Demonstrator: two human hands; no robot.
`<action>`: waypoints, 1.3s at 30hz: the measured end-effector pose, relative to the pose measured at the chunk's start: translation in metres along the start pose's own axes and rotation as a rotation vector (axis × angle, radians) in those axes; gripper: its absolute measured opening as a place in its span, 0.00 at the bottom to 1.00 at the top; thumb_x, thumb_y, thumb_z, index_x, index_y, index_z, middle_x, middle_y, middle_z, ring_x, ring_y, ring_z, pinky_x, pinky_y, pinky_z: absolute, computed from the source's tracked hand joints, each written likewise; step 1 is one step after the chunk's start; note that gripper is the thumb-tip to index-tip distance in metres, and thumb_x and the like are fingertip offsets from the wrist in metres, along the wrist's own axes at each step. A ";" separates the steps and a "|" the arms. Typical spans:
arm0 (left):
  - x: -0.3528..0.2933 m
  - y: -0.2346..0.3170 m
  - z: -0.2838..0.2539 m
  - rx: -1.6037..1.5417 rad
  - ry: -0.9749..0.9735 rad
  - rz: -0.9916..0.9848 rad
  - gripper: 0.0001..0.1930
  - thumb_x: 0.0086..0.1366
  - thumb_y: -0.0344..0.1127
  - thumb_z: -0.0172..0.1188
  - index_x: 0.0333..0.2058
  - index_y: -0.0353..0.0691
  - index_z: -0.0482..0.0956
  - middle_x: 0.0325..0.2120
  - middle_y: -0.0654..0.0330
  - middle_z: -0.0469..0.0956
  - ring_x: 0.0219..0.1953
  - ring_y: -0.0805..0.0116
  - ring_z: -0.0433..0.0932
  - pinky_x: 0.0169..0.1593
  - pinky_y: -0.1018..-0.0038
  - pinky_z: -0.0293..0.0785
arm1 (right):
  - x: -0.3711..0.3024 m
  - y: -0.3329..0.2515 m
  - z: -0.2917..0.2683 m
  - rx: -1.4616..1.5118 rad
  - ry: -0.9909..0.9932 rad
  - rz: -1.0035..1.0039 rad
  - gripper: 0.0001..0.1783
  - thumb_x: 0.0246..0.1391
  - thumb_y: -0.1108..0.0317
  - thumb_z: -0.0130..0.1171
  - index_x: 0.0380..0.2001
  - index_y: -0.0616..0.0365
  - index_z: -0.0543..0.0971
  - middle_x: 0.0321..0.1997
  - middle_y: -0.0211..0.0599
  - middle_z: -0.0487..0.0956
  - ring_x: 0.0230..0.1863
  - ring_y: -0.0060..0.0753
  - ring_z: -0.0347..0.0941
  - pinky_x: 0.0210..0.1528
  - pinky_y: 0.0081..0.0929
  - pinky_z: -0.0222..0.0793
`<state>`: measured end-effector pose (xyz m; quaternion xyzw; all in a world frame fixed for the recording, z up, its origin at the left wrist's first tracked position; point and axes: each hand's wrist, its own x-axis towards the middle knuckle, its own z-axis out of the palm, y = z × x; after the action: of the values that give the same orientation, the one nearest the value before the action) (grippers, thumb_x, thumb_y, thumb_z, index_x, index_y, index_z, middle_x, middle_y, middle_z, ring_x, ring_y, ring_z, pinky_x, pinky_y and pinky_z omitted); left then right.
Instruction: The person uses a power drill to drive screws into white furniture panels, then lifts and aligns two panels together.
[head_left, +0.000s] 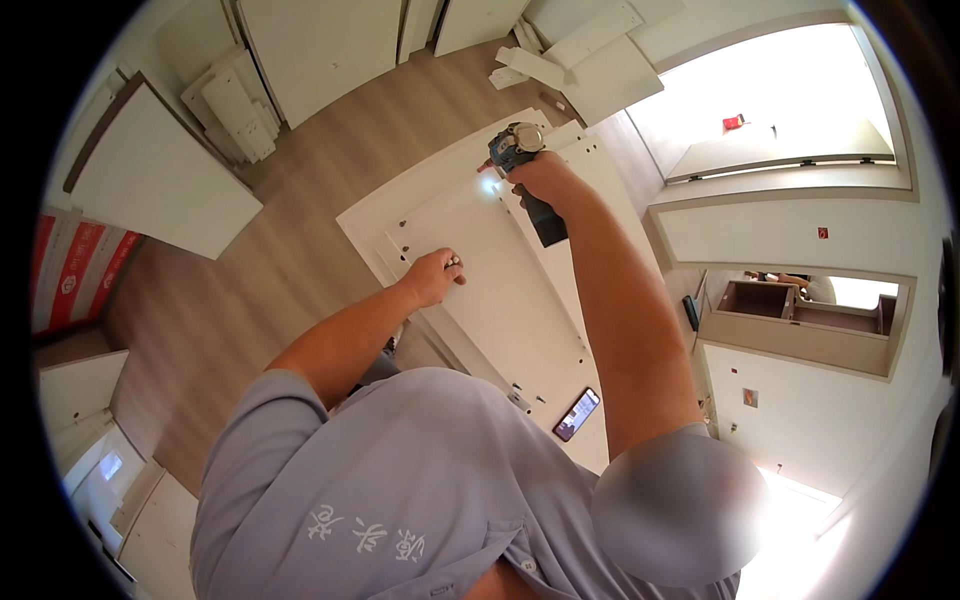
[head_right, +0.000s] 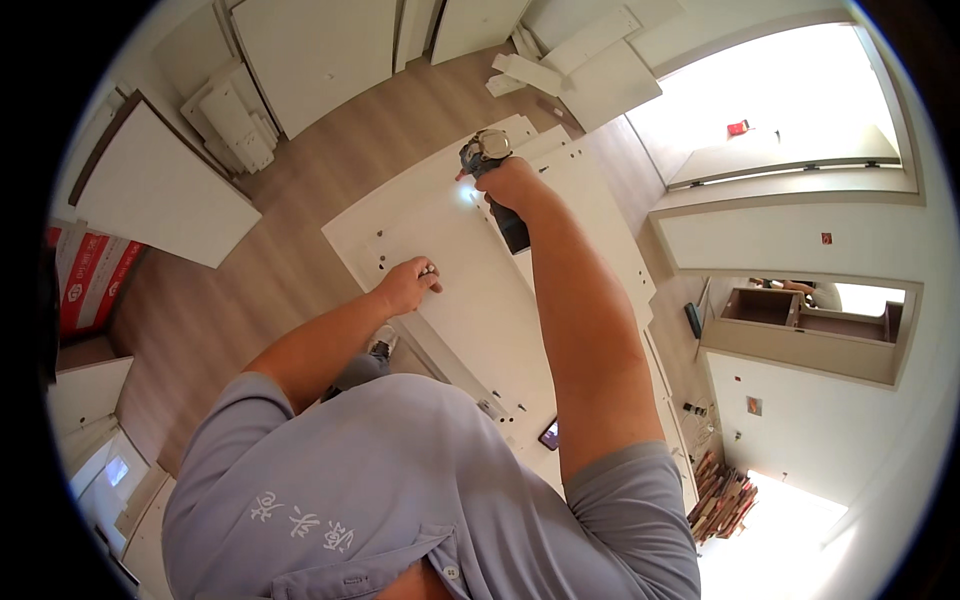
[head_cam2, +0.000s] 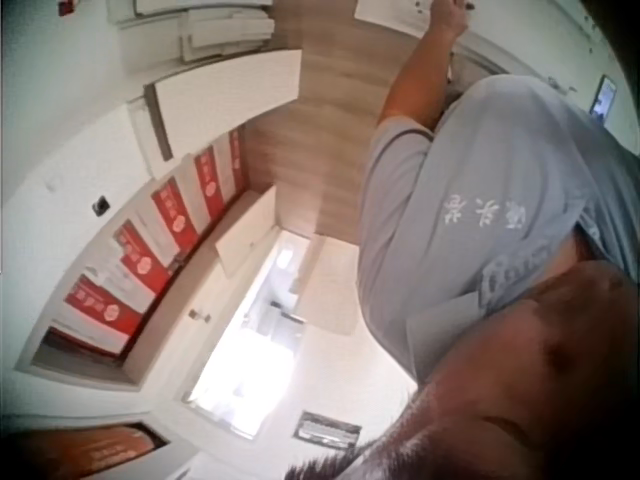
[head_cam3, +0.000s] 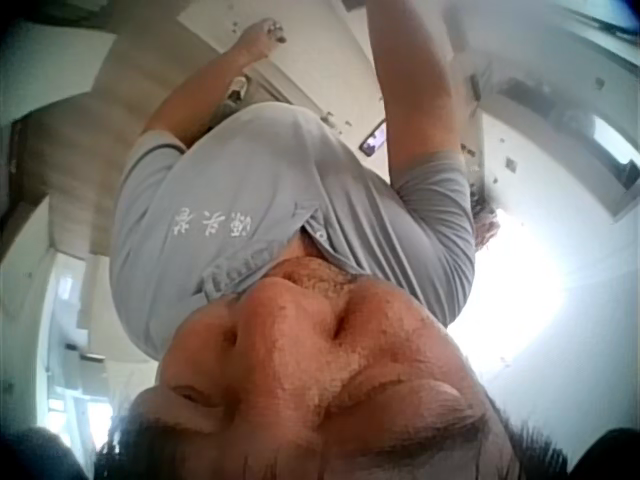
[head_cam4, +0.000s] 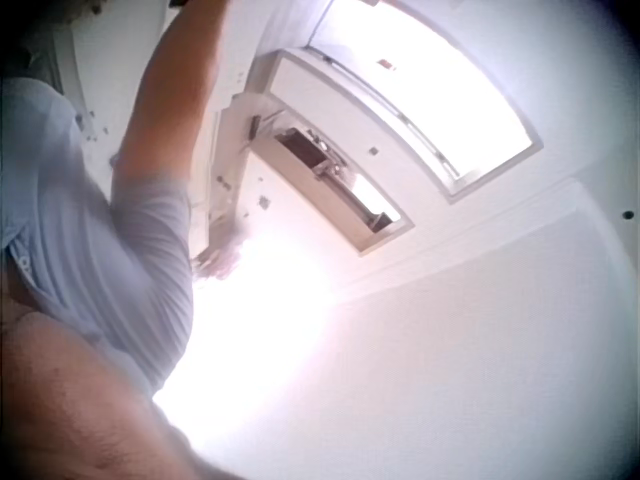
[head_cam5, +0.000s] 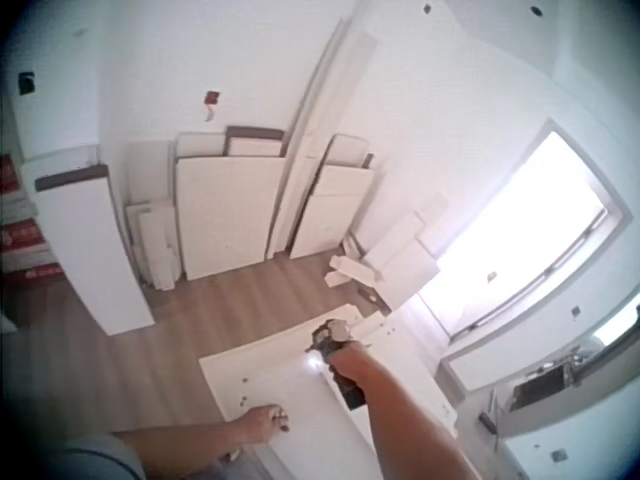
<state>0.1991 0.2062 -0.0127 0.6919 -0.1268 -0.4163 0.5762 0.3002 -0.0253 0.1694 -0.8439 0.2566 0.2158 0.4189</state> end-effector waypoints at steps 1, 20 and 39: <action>0.002 -0.002 0.001 0.004 0.010 0.009 0.09 0.74 0.34 0.53 0.49 0.38 0.75 0.37 0.60 0.87 0.17 0.74 0.71 0.24 0.72 0.72 | -0.001 -0.001 0.000 -0.027 0.002 -0.012 0.14 0.47 0.68 0.67 0.33 0.69 0.82 0.27 0.44 0.82 0.24 0.39 0.80 0.30 0.37 0.77; 0.005 0.001 0.002 -0.111 -0.053 -0.047 0.08 0.75 0.35 0.52 0.48 0.41 0.72 0.32 0.53 0.84 0.13 0.76 0.67 0.17 0.76 0.66 | -0.222 0.226 0.086 -0.508 0.271 -0.370 0.31 0.49 0.70 0.65 0.60 0.47 0.75 0.56 0.34 0.80 0.56 0.42 0.77 0.60 0.40 0.69; 0.005 0.015 0.012 0.108 -0.107 -0.066 0.18 0.78 0.34 0.48 0.63 0.43 0.68 0.32 0.57 0.82 0.14 0.78 0.67 0.17 0.78 0.63 | -0.214 0.354 0.053 -0.417 0.698 0.102 0.37 0.60 0.49 0.64 0.70 0.44 0.67 0.78 0.38 0.59 0.79 0.44 0.52 0.76 0.42 0.54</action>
<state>0.1979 0.1898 -0.0013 0.7024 -0.1570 -0.4639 0.5166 -0.0910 -0.1111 0.0525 -0.9195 0.3754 -0.0156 0.1154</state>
